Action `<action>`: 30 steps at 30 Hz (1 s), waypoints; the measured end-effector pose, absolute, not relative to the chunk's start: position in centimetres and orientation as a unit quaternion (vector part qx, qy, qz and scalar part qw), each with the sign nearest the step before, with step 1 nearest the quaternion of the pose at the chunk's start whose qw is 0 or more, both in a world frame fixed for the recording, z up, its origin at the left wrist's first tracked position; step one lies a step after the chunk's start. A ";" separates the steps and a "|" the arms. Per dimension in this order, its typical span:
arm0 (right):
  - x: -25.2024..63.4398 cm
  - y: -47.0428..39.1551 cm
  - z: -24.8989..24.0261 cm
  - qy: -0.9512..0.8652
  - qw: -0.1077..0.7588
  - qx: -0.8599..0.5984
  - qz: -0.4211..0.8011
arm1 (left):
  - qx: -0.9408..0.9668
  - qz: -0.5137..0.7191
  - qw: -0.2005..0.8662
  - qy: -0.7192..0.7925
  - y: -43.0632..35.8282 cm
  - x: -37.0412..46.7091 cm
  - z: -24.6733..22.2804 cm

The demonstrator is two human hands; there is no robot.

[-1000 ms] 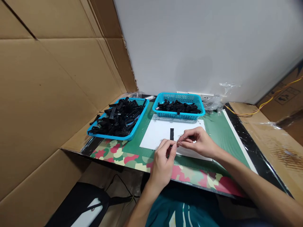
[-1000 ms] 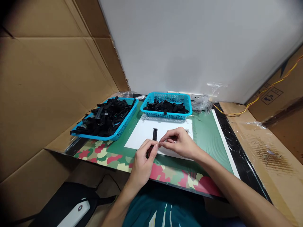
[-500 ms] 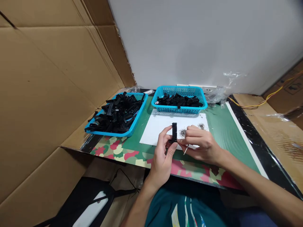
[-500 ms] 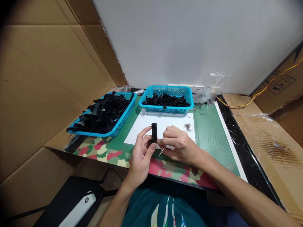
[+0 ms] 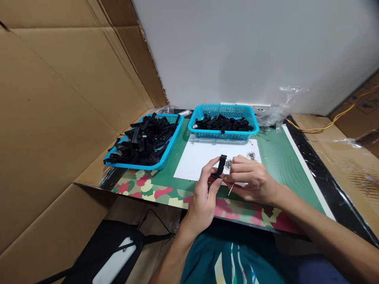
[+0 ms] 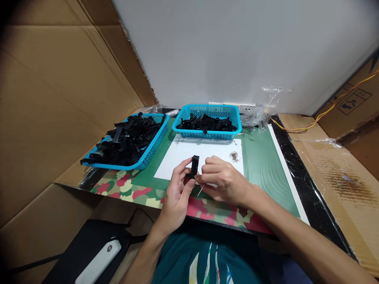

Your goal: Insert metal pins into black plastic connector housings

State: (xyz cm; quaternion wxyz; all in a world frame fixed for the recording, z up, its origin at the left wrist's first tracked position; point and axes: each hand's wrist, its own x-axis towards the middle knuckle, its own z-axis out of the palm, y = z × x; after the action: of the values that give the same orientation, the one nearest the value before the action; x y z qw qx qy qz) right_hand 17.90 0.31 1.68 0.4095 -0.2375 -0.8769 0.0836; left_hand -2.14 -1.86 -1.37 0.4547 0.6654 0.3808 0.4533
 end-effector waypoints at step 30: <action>20.5 0.0 3.0 -0.862 0.289 -0.366 0.200 | 0.704 0.437 0.341 0.444 -1.2 -1.5 -0.8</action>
State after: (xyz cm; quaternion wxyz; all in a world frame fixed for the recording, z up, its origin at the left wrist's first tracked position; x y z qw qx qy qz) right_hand 20.47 -0.05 2.96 0.2886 -0.3664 -0.8617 0.1998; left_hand -1.53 -1.19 -0.82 0.3408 0.7043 0.4439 0.4367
